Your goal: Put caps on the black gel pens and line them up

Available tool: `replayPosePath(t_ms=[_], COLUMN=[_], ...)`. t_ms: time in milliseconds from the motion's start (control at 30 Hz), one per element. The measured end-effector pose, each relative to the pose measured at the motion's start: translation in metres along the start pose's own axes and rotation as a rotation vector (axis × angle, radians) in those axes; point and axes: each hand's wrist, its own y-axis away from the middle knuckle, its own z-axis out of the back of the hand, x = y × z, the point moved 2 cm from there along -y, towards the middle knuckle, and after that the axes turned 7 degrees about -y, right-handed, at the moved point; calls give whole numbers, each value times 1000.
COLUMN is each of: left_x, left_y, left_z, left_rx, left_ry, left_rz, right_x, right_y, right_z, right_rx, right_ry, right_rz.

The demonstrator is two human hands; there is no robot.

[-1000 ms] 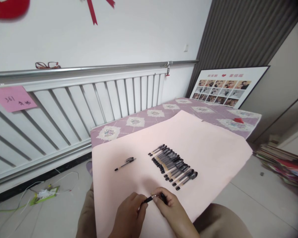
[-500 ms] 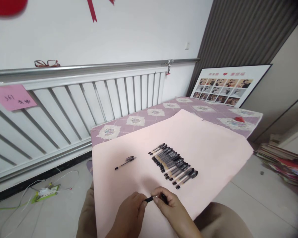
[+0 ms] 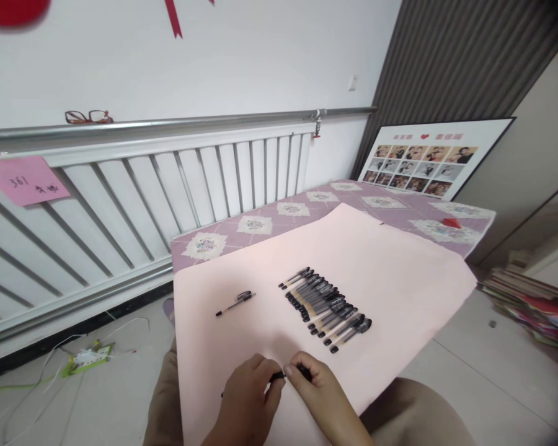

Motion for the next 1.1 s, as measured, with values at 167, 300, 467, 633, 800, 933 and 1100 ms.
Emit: replayPosePath(t_ms=[167,300,467,633,800,933,1100], left_x=[2,4,4,4,4,4,7], left_y=[-1,0,0,0,-1,-4,-4], left_z=[0,0,1,1,-1,-4,-6], left_rx=[11,6,1,11,2,-2,-47], left_ry=[-41,-31,13,66,120,103,72], left_rz=[-5,3,-22,-42,-31,-20,2], right_x=[4,8,6,-3,0,4,-4], right_y=[2,2,1,-1,-1,-1,-2], right_z=[0,2,2,6,4,0,3], right_rx=[28,32,-9,-64,-51,-34,-77], right_ry=[-31,-107,-184,-216,-181,-151,-184], right_rz=[5,-16,-44,-88,-52,-37,-46])
